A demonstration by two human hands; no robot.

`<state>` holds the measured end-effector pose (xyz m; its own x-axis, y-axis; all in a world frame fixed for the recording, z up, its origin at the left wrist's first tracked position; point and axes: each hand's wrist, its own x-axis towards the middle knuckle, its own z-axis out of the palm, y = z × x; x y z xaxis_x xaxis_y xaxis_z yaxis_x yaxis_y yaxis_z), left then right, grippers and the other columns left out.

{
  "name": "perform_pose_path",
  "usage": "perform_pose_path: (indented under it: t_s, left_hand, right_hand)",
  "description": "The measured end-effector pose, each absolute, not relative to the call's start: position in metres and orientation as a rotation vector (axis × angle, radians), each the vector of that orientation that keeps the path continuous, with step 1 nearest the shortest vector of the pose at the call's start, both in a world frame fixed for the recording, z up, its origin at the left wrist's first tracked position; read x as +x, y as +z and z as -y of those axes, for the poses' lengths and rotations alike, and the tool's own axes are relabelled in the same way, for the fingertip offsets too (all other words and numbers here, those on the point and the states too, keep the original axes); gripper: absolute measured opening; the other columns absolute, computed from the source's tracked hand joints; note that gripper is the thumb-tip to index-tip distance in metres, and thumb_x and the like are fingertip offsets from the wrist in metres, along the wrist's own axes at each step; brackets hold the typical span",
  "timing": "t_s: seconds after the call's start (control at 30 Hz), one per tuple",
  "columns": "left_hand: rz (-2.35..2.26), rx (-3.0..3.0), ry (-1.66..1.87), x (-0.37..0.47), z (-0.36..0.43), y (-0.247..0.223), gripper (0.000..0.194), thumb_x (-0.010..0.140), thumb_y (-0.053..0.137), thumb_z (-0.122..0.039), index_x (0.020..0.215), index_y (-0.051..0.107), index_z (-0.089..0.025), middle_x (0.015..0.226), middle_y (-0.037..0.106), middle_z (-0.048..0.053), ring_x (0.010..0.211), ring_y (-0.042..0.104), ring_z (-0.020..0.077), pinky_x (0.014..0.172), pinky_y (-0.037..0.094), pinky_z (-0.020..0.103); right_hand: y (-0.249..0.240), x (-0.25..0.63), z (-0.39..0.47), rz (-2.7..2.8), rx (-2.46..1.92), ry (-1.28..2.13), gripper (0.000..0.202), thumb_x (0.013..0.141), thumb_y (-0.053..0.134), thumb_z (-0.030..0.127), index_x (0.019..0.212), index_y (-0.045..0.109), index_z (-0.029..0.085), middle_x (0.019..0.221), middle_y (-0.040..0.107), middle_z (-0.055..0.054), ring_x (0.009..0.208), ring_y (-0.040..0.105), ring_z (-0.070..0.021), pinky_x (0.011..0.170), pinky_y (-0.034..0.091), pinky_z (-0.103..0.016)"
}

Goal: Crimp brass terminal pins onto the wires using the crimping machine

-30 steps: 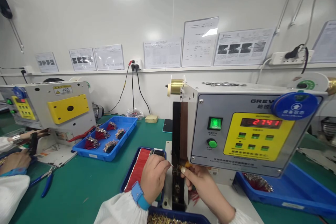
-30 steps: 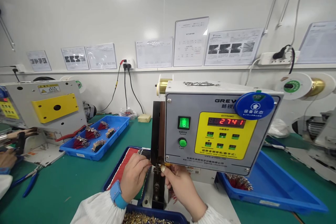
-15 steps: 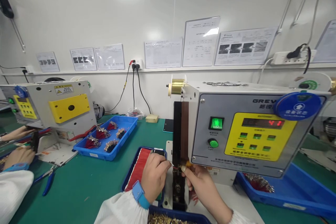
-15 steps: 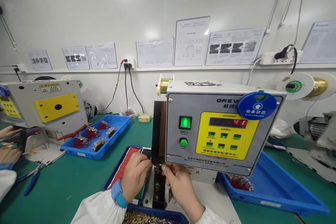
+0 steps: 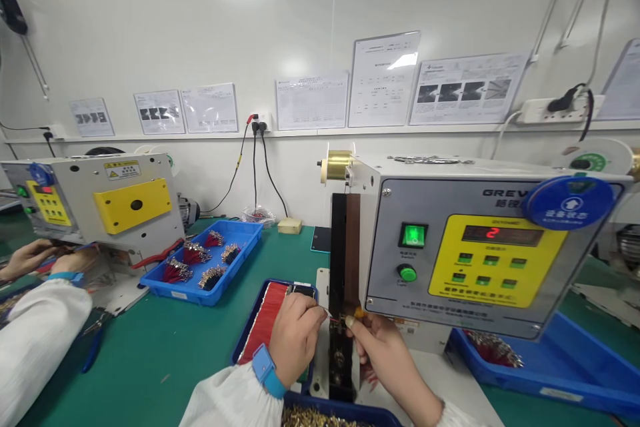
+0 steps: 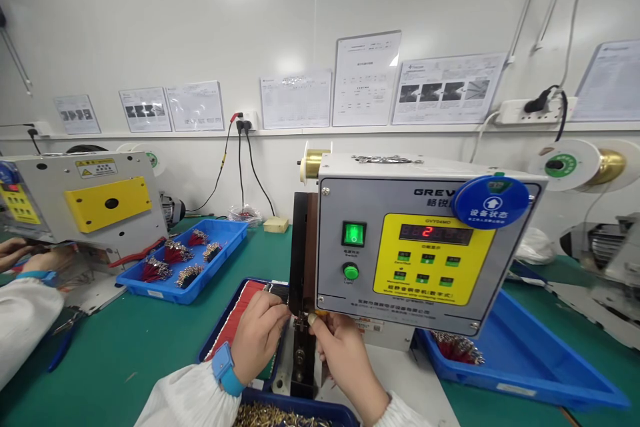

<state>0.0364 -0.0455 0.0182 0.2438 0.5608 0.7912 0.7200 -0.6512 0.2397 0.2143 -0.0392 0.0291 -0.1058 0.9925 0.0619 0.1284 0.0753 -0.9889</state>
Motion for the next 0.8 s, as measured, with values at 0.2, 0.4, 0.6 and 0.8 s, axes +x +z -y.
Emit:
perform_pose_path:
  t_s: [0.2,0.4,0.6,0.8]
  left_hand:
    - [1.218,-2.355,-1.368,0.0361,0.0449,0.017,0.022,0.094,0.041,-0.01,0.093,0.062,-0.018,0.086,0.058,0.006,0.083,0.052,0.0183,0.071,0.045,0.031]
    - [1.204,-2.349,-1.37,0.0365,0.0449,0.0176,0.022,0.094,0.041,-0.01,0.092,0.062,-0.018,0.086,0.059,0.006,0.082,0.052,0.0179,0.07,0.045,0.03]
    - [1.214,-2.334,-1.364,0.0369,0.045,0.0181,0.024,0.095,0.04,-0.012,0.091,0.063,-0.018,0.084,0.059,0.006,0.081,0.053,0.018,0.069,0.045,0.03]
    - [1.208,-2.346,-1.377,0.0365,0.0455,0.0175,0.021,0.094,0.043,-0.01,0.091,0.061,-0.019,0.086,0.059,0.006,0.082,0.053,0.0183,0.07,0.045,0.03]
  right_hand:
    - [0.0314,0.2136,0.0402,1.4,-1.192,1.167,0.049,0.067,0.06,0.071,0.065,0.052,0.023,0.043,0.046,0.005,0.039,0.044,-0.0142,0.043,0.039,-0.028]
    - [0.0318,0.2135,0.0401,1.398,-1.191,1.166,0.045,0.07,0.059,0.066,0.067,0.052,0.022,0.041,0.044,0.006,0.039,0.043,-0.0137,0.043,0.038,-0.026]
    - [0.0316,0.2139,0.0403,1.413,-1.192,1.166,0.046,0.069,0.059,0.067,0.066,0.053,0.022,0.043,0.045,0.005,0.039,0.043,-0.0137,0.044,0.038,-0.027]
    - [0.0311,0.2136,0.0395,1.4,-1.166,1.183,0.048,0.067,0.06,0.07,0.068,0.053,0.022,0.042,0.045,0.006,0.038,0.044,-0.0136,0.043,0.038,-0.026]
